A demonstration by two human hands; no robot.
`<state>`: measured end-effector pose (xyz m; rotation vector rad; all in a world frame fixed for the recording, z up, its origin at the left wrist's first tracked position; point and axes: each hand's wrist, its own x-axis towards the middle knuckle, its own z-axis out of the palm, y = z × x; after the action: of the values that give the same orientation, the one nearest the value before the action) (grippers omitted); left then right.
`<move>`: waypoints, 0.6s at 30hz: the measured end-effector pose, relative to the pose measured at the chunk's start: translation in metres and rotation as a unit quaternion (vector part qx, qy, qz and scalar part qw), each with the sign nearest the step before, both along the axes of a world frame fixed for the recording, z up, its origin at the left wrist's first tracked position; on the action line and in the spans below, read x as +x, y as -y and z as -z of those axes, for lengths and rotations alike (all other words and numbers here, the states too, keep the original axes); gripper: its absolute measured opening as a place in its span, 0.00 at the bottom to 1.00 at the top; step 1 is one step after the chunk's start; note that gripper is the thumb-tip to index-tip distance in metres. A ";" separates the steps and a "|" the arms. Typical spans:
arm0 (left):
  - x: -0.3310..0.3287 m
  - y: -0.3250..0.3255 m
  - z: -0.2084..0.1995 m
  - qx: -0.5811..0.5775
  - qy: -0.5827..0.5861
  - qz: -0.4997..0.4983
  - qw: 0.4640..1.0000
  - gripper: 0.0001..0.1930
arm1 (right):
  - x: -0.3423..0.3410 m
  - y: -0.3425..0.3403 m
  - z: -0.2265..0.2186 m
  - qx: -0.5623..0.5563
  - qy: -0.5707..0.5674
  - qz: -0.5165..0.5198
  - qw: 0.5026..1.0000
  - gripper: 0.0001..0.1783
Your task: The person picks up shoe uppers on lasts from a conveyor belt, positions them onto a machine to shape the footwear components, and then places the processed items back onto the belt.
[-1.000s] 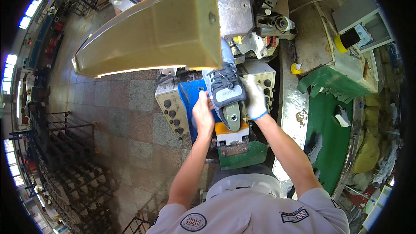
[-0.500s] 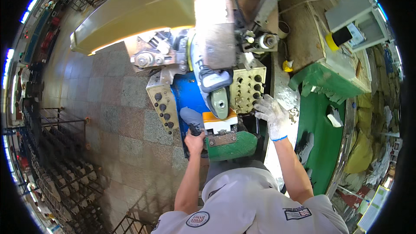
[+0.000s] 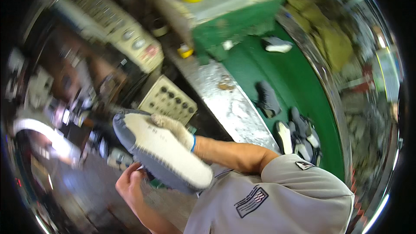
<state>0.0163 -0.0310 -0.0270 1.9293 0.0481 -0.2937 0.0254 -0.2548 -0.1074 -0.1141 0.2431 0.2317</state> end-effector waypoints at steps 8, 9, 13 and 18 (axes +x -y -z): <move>0.049 0.018 0.052 0.100 0.198 -0.225 0.949 0.18 | -0.209 0.462 0.127 -0.517 -0.340 -0.010 0.785 0.26; 0.057 0.050 0.049 0.097 0.195 -0.217 0.952 0.18 | -0.217 0.496 0.128 -0.561 -0.468 -0.124 0.671 0.35; 0.078 0.070 0.087 0.171 0.166 -0.237 0.942 0.17 | -0.244 0.602 0.229 -0.770 -0.469 -0.193 0.386 0.46; 0.103 0.047 0.102 0.245 0.129 -0.268 0.923 0.17 | -0.163 0.749 0.333 -0.589 -0.615 0.151 0.502 0.51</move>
<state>0.1194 -0.0780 -0.1291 2.3361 0.5073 0.3769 -0.1377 -1.0043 -0.4406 -1.3101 1.8752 -0.3210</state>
